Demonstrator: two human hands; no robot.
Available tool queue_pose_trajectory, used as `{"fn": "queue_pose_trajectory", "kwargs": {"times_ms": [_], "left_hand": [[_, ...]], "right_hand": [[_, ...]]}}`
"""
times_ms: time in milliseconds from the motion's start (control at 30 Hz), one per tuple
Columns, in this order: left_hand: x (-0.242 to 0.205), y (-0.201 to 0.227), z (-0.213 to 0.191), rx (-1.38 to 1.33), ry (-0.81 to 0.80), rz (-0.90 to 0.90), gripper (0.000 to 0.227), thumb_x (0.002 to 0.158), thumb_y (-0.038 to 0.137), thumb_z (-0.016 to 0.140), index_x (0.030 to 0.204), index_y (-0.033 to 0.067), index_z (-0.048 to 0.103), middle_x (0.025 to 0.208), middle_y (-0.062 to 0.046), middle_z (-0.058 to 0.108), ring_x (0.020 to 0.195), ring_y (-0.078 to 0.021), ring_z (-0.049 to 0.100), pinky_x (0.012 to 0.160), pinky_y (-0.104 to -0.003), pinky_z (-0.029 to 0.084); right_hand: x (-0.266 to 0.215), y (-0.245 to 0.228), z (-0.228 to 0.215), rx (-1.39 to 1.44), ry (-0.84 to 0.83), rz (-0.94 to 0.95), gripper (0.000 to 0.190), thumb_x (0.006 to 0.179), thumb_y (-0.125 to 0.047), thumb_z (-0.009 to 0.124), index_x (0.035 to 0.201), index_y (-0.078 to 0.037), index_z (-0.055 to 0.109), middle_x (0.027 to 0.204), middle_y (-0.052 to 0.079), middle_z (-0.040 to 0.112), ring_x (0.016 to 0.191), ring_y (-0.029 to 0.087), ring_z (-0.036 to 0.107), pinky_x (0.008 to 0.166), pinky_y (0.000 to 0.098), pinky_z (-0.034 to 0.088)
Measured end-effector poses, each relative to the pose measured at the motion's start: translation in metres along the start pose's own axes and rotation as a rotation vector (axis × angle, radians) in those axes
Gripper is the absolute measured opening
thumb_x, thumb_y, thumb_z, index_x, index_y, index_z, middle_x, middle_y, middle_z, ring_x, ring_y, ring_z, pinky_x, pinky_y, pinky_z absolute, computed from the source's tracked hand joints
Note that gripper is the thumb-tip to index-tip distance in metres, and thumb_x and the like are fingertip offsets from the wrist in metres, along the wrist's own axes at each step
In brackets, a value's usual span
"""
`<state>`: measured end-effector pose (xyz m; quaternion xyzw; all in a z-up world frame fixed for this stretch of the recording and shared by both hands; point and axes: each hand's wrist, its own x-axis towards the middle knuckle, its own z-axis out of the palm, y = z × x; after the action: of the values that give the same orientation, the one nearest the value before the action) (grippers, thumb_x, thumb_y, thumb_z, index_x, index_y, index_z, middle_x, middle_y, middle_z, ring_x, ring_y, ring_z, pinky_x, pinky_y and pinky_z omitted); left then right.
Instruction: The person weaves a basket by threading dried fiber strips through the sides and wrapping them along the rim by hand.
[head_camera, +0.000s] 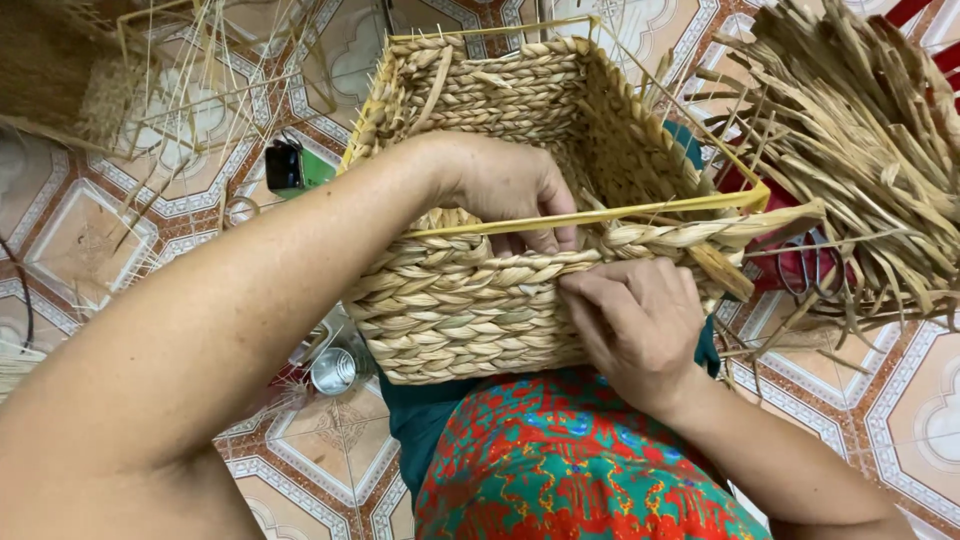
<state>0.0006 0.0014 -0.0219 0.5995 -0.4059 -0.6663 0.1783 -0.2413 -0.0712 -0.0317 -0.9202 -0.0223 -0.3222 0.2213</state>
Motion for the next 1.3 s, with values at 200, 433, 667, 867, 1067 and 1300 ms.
{"fn": "queue_pose_trajectory", "kwargs": {"times_ms": [200, 433, 667, 867, 1067, 1300], "left_hand": [[0.003, -0.003, 0.003, 0.093, 0.027, 0.031, 0.022, 0.086, 0.018, 0.079, 0.106, 0.0093, 0.078, 0.087, 0.000, 0.076, 0.072, -0.0093, 0.070, 0.063, -0.030, 0.066], [-0.023, 0.009, -0.005, 0.491, 0.054, -0.067, 0.023, 0.087, 0.028, 0.073, 0.104, 0.0140, 0.080, 0.093, 0.000, 0.081, 0.086, -0.0149, 0.073, 0.081, -0.037, 0.059], [-0.039, -0.001, -0.002, 0.646, 0.083, -0.326, 0.050, 0.081, 0.034, 0.080, 0.129, 0.0254, 0.070, 0.117, 0.000, 0.075, 0.106, -0.0205, 0.068, 0.099, -0.038, 0.049], [-0.045, -0.032, -0.004, 0.544, 0.094, -0.331, 0.051, 0.084, 0.034, 0.075, 0.134, 0.0266, 0.068, 0.117, -0.001, 0.078, 0.104, -0.0217, 0.071, 0.097, -0.039, 0.054], [-0.092, 0.011, 0.006, 0.639, 0.493, -0.114, 0.020, 0.093, 0.023, 0.068, 0.107, 0.0134, 0.078, 0.096, -0.005, 0.080, 0.087, -0.0204, 0.073, 0.082, -0.038, 0.057], [-0.133, 0.065, 0.095, 0.643, 1.269, 0.567, 0.010, 0.107, 0.009, 0.071, 0.115, 0.0035, 0.071, 0.100, -0.009, 0.075, 0.084, -0.0165, 0.073, 0.074, -0.030, 0.058]], "right_hand": [[0.001, -0.001, 0.001, 0.006, 0.024, 0.006, 0.031, 0.083, -0.007, 0.086, 0.109, -0.011, 0.070, 0.094, 0.006, 0.066, 0.083, 0.027, 0.060, 0.071, 0.0395, 0.042], [-0.004, 0.011, -0.009, 0.348, 0.047, 0.032, 0.028, 0.088, 0.005, 0.075, 0.112, -0.001, 0.063, 0.111, 0.012, 0.071, 0.099, 0.025, 0.069, 0.086, 0.0351, 0.052], [-0.026, 0.031, -0.004, 0.463, 0.190, 0.176, 0.018, 0.097, 0.011, 0.062, 0.111, -0.001, 0.063, 0.114, 0.014, 0.069, 0.097, 0.020, 0.067, 0.084, 0.0275, 0.054], [-0.029, 0.035, -0.008, 0.639, 0.208, 0.265, 0.012, 0.105, 0.009, 0.058, 0.112, 0.001, 0.061, 0.115, 0.015, 0.064, 0.091, 0.016, 0.067, 0.080, 0.0248, 0.058], [-0.048, 0.062, -0.039, 0.834, 0.304, 0.335, 0.011, 0.109, -0.003, 0.060, 0.117, 0.004, 0.063, 0.110, 0.013, 0.067, 0.079, 0.011, 0.066, 0.071, 0.0225, 0.057], [-0.084, 0.103, -0.067, 0.535, 0.408, 0.451, 0.011, 0.121, -0.003, 0.066, 0.115, 0.006, 0.063, 0.109, 0.014, 0.070, 0.086, 0.013, 0.061, 0.080, 0.0219, 0.050]]}}
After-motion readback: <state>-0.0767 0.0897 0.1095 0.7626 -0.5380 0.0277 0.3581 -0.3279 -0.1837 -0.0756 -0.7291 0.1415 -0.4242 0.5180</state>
